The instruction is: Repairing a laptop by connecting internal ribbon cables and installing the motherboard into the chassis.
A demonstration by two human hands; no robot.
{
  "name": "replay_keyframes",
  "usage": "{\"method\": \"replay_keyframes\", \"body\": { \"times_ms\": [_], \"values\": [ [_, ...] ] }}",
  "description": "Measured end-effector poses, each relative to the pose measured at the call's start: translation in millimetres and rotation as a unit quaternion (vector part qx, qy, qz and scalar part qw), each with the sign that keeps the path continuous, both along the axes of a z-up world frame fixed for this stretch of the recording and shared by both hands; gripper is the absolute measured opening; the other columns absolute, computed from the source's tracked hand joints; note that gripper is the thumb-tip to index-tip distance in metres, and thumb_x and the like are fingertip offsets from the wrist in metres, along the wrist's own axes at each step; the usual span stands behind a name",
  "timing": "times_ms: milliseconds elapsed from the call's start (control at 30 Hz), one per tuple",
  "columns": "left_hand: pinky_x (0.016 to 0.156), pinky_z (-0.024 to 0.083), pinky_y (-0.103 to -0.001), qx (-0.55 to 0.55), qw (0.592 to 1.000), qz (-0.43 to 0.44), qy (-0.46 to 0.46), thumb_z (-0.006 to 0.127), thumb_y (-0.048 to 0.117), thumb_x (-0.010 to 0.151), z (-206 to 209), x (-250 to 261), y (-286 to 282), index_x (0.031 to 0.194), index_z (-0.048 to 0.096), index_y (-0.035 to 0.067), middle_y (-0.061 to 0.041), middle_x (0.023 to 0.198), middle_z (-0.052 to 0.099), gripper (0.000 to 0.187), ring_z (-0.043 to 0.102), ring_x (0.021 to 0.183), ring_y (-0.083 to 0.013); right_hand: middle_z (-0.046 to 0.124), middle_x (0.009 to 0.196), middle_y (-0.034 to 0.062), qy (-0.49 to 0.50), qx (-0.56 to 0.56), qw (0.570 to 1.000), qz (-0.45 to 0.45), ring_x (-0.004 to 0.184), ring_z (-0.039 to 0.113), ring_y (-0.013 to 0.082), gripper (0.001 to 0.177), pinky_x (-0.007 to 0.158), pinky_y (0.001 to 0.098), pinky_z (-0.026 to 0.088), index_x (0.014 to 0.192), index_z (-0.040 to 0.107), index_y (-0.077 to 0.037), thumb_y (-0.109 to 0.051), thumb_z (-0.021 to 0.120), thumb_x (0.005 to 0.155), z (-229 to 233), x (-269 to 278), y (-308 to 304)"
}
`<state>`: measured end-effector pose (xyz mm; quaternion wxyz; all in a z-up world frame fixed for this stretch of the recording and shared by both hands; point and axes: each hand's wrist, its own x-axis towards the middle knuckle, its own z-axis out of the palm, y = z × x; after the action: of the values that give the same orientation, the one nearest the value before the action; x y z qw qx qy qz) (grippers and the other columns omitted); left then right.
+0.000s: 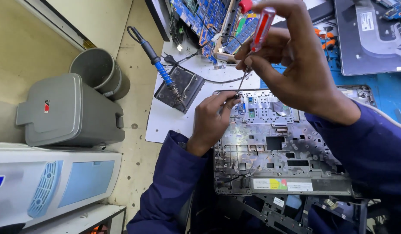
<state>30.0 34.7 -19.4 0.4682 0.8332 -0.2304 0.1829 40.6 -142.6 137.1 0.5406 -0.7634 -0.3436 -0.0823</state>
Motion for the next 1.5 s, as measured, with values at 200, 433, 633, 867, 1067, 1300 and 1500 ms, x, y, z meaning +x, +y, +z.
{"method": "replay_keyframes", "body": {
  "times_ms": [200,433,633,867,1067,1300,1500],
  "values": [
    [0.071,0.058,-0.038,0.023,1.0,0.001,0.0,0.066,0.013,0.101,-6.2,-0.6,-1.7,0.119,0.071,0.005,-0.011,0.101,0.078,0.02,0.074,0.085,-0.0267,0.067,0.117,0.0283,-0.12,-0.056,0.991,-0.001,0.104,0.078,0.0351,0.066,0.101,0.0443,0.07,0.156,0.024,-0.008,0.019,0.061,0.108,-5.3,0.3,-5.0],
    [0.058,0.05,-0.04,0.089,0.996,0.021,0.003,0.058,0.016,0.103,7.7,5.4,-10.3,0.112,0.07,0.006,-0.009,0.089,0.076,0.018,0.071,0.076,-0.0272,0.071,0.116,0.0259,-0.159,-0.094,0.983,-0.017,0.101,0.08,0.0351,0.061,0.1,0.0442,0.068,0.154,0.029,-0.007,0.02,0.057,0.107,-3.1,5.6,-8.6],
    [0.056,0.047,-0.041,0.104,0.994,0.026,0.012,0.059,0.017,0.103,3.7,9.9,-12.0,0.11,0.07,0.008,-0.008,0.083,0.073,0.017,0.067,0.073,-0.0267,0.07,0.113,0.0246,-0.144,-0.084,0.986,-0.012,0.099,0.08,0.0337,0.063,0.097,0.0431,0.068,0.154,0.028,-0.006,0.022,0.053,0.104,-5.4,9.9,-11.9],
    [0.056,0.045,-0.042,0.099,0.995,0.026,0.011,0.059,0.016,0.103,3.3,10.3,-12.5,0.11,0.07,0.008,-0.008,0.081,0.071,0.015,0.064,0.072,-0.0265,0.07,0.113,0.0218,-0.162,-0.087,0.983,-0.021,0.1,0.08,0.0332,0.066,0.102,0.0447,0.069,0.159,0.028,-0.007,0.02,0.06,0.109,-12.6,12.2,-15.4],
    [0.055,0.041,-0.041,0.08,0.997,0.017,0.015,0.059,0.019,0.104,5.0,9.4,-13.1,0.108,0.07,0.009,-0.008,0.077,0.069,0.016,0.062,0.07,-0.0253,0.073,0.116,0.0242,-0.181,-0.094,0.978,-0.044,0.101,0.08,0.0352,0.064,0.099,0.0442,0.068,0.156,0.032,-0.004,0.018,0.067,0.107,-12.8,10.2,-15.5],
    [0.056,0.042,-0.042,0.081,0.996,0.02,0.016,0.059,0.018,0.104,4.5,8.7,-14.6,0.105,0.069,0.01,-0.008,0.078,0.068,0.013,0.062,0.071,-0.0258,0.072,0.116,0.025,-0.175,-0.1,0.978,-0.049,0.103,0.08,0.036,0.068,0.1,0.0443,0.069,0.158,0.032,-0.005,0.018,0.07,0.107,-14.7,9.7,-17.6],
    [0.058,0.043,-0.043,0.101,0.994,0.016,0.025,0.057,0.015,0.103,5.0,9.3,-14.2,0.103,0.066,0.012,-0.007,0.08,0.067,0.009,0.062,0.073,-0.0276,0.059,0.093,0.0157,-0.202,-0.112,0.969,-0.09,0.087,0.076,0.0281,0.05,0.09,0.0388,0.069,0.152,0.046,-0.002,-0.01,0.08,0.115,-9.1,8.1,-14.5]
  ]
}}
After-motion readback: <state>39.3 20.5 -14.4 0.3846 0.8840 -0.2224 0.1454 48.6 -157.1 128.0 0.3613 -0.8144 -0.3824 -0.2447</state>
